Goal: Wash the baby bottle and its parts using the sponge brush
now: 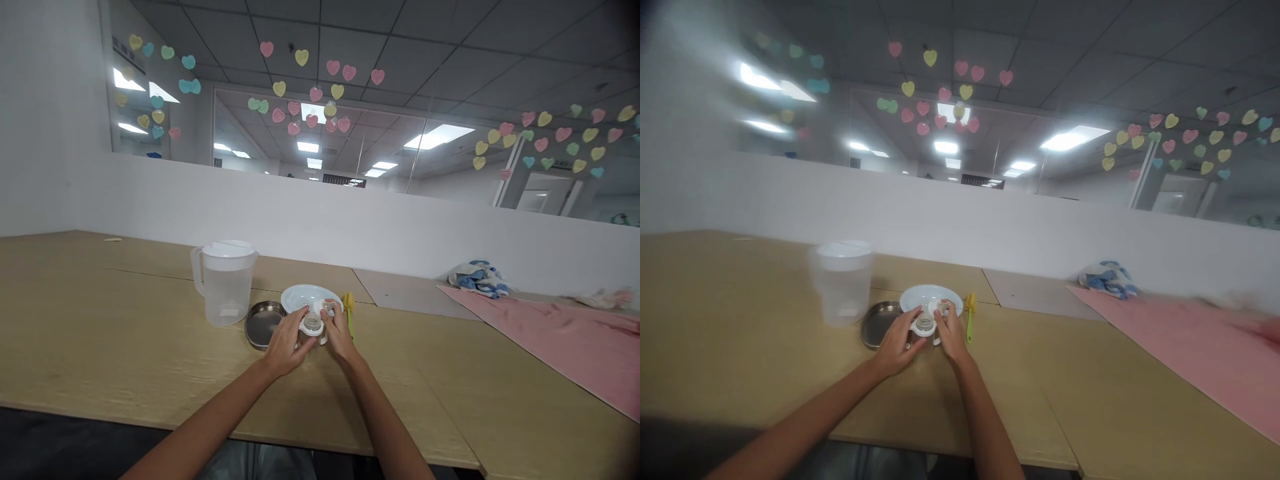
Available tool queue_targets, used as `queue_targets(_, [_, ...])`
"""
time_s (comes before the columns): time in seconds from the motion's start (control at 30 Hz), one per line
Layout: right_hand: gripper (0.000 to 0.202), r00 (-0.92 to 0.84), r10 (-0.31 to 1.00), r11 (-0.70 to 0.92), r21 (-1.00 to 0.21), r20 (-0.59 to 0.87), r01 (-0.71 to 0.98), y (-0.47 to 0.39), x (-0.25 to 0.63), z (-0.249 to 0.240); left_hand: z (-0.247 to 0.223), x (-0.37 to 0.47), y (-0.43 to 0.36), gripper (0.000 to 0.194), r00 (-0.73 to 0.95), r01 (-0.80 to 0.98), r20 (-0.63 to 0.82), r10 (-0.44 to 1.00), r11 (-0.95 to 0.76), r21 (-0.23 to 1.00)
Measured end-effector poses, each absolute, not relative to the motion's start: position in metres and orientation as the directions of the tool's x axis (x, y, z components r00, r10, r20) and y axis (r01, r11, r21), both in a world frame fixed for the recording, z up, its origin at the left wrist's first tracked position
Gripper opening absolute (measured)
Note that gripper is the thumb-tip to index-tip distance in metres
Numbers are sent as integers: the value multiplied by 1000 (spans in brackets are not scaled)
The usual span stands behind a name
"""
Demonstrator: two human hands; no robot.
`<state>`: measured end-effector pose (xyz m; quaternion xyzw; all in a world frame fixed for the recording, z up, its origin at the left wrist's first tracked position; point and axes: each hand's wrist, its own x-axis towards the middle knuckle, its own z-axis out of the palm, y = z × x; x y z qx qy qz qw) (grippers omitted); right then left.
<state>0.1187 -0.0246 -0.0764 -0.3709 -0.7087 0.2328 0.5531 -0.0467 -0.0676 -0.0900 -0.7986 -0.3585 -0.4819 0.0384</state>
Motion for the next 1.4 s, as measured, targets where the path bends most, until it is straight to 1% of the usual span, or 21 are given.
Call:
queue_targets(0.1, [38,-90,782,605,-718,616,345,-25,119,-76,-89,-47,-68,58,280,606,800,531,-744,282])
queue_targets(0.23, [40,-69,743,614,-637,666,467,-25,120,-76,-87,-47,-69,55,280,596,805,523,-752,282])
queue_targets(0.37, [40,-54,698,642,-591,714,488,-24,122,-76,-86,-47,-72,53,248,585,823,511,-756,293])
queue_targets(0.43, [38,2,643,665,-559,766,495,-24,123,-75,-85,-48,-74,49,179,580,839,513,-744,331])
queue_targets(0.53, [37,101,563,677,-528,820,512,-25,125,-70,-74,-49,-78,38,20,559,855,518,-715,420])
queue_targets(0.6, [36,149,518,689,-514,842,511,-25,126,-66,-61,-48,-80,30,-11,546,863,506,-720,429])
queue_targets(0.67, [31,171,469,716,-486,867,500,-26,126,-64,-43,-45,-79,30,69,546,870,488,-748,377])
queue_targets(0.77, [25,163,409,756,-434,898,490,-28,125,-63,-14,-36,-72,39,274,561,826,493,-780,279])
queue_targets(0.87, [22,181,380,760,-418,907,498,-29,125,-62,7,-26,-61,46,492,578,701,517,-796,181])
queue_targets(0.9, [21,192,369,758,-414,909,504,-29,126,-62,12,-23,-57,47,536,588,661,525,-794,153])
queue_targets(0.97, [20,203,344,755,-398,917,521,-29,128,-61,18,-17,-51,46,582,616,613,534,-782,96])
queue_targets(1.03, [19,200,318,753,-375,927,540,-28,130,-59,22,-12,-46,43,609,633,597,523,-774,33])
queue_targets(1.1, [19,176,306,751,-351,936,559,-29,131,-58,23,-9,-42,40,648,624,585,489,-781,-38])
queue_targets(1.2, [19,125,324,744,-334,938,578,-31,130,-57,24,-8,-39,33,706,587,562,432,-801,-121])
queue_targets(1.27, [19,113,345,738,-344,932,581,-33,128,-57,24,-11,-37,30,744,557,531,406,-815,-158])
queue_targets(1.4, [19,156,395,718,-410,905,562,-35,123,-59,25,-18,-35,29,795,514,492,356,-826,-233])
